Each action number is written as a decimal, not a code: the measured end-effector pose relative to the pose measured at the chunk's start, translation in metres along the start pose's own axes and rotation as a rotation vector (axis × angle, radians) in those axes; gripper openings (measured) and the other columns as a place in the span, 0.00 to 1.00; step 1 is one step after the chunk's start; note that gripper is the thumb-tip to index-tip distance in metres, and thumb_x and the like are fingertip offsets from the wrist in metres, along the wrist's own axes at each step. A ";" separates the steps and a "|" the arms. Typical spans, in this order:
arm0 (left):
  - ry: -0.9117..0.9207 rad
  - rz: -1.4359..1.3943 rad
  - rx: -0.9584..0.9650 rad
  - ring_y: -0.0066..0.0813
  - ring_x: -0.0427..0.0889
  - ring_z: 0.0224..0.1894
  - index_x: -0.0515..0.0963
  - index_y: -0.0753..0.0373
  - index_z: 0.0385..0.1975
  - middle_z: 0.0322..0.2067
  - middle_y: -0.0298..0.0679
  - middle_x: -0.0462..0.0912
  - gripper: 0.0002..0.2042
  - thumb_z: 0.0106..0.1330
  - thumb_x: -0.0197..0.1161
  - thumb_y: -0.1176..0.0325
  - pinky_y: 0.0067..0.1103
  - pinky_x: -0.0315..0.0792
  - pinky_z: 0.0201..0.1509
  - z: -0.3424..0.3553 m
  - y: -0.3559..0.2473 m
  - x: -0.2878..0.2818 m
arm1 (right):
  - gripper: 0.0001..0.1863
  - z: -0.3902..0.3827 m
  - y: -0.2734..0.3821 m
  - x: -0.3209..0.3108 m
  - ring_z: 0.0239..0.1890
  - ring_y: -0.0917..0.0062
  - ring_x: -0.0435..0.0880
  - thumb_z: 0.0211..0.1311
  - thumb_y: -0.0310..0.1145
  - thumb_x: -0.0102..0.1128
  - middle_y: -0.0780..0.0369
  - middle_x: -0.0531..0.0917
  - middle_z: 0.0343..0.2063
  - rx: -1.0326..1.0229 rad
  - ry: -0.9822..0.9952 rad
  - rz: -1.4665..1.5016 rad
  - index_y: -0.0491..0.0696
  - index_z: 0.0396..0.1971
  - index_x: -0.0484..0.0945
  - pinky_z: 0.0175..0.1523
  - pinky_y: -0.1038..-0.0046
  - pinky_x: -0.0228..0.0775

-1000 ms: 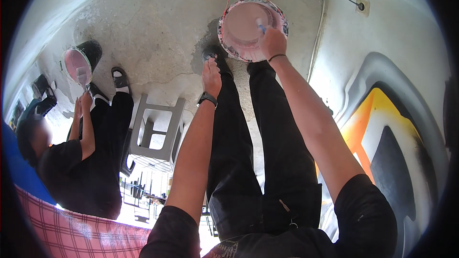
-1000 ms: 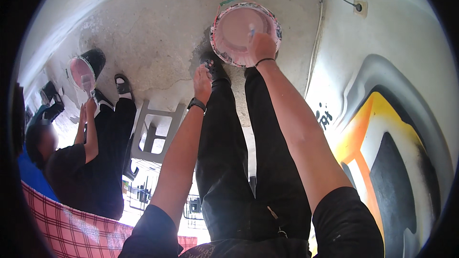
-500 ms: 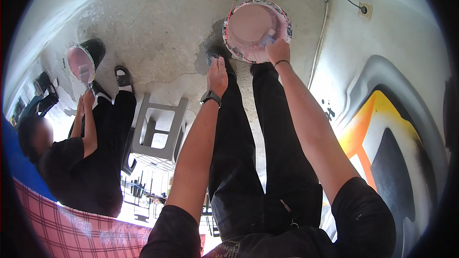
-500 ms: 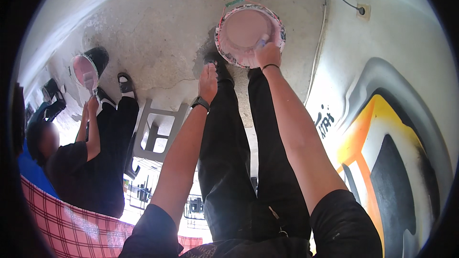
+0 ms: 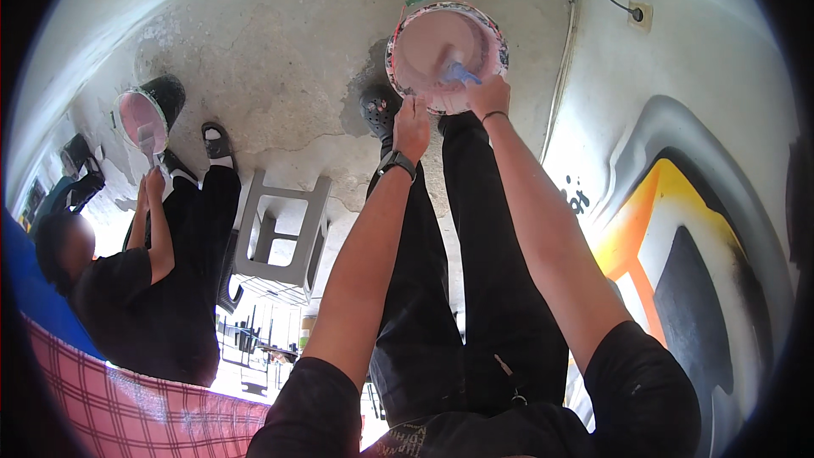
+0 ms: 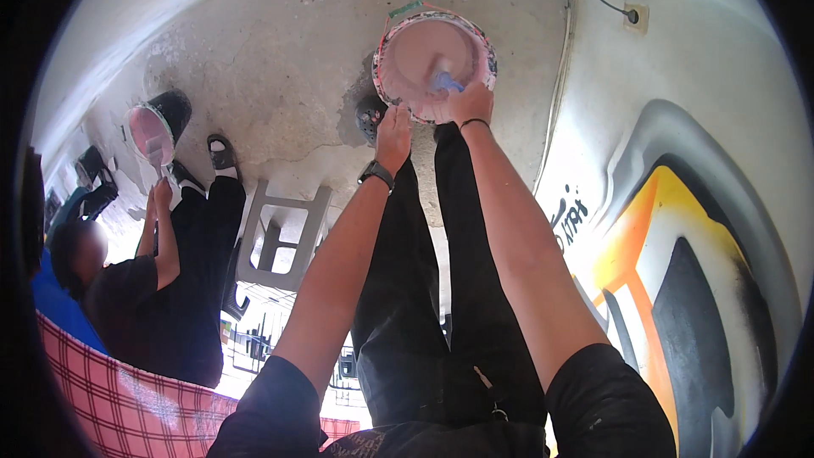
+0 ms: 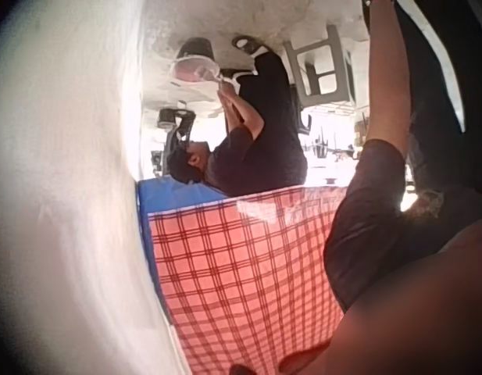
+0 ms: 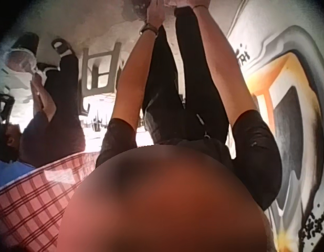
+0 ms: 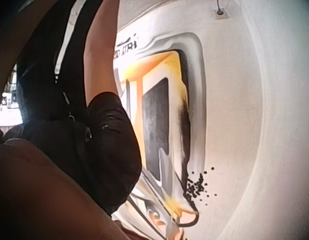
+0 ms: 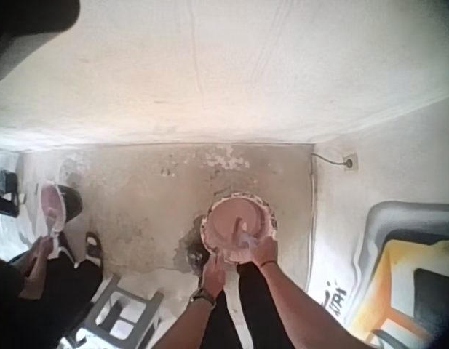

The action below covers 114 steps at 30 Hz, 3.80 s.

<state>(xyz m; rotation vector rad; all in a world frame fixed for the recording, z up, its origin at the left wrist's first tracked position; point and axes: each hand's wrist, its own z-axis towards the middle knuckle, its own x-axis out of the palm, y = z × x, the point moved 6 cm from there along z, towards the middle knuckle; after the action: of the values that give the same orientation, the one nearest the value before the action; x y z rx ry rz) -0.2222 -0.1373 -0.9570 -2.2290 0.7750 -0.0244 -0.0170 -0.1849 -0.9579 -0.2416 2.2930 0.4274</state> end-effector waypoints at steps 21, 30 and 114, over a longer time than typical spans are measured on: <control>-0.018 0.037 -0.043 0.53 0.79 0.37 0.75 0.69 0.29 0.28 0.54 0.79 0.18 0.68 0.54 0.57 0.41 0.70 0.38 0.053 0.058 0.076 | 0.18 -0.008 -0.012 0.005 0.22 0.60 0.86 0.53 0.37 0.68 0.49 0.81 0.14 0.206 -0.043 0.228 0.34 0.18 0.79 0.31 0.65 0.80; 0.099 -0.273 -0.412 0.33 0.78 0.24 0.73 0.64 0.31 0.21 0.39 0.76 0.15 0.69 0.54 0.57 0.29 0.71 0.27 0.040 0.033 0.088 | 0.16 -0.007 -0.013 -0.002 0.20 0.62 0.86 0.54 0.35 0.66 0.50 0.81 0.14 -0.090 -0.067 0.073 0.36 0.17 0.80 0.28 0.66 0.79; 0.247 -0.448 -0.719 0.25 0.76 0.39 0.76 0.57 0.43 0.35 0.30 0.79 0.17 0.70 0.52 0.50 0.30 0.66 0.48 0.028 0.023 0.046 | 0.05 -0.034 -0.015 0.047 0.23 0.72 0.81 0.62 0.25 0.54 0.57 0.79 0.25 0.669 0.411 1.232 0.39 0.31 0.73 0.27 0.76 0.80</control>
<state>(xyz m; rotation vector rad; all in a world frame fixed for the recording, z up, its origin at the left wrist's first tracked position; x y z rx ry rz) -0.1897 -0.1557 -1.0016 -3.0959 0.4207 -0.2829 -0.0670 -0.2139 -0.9739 1.5901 2.5785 0.1520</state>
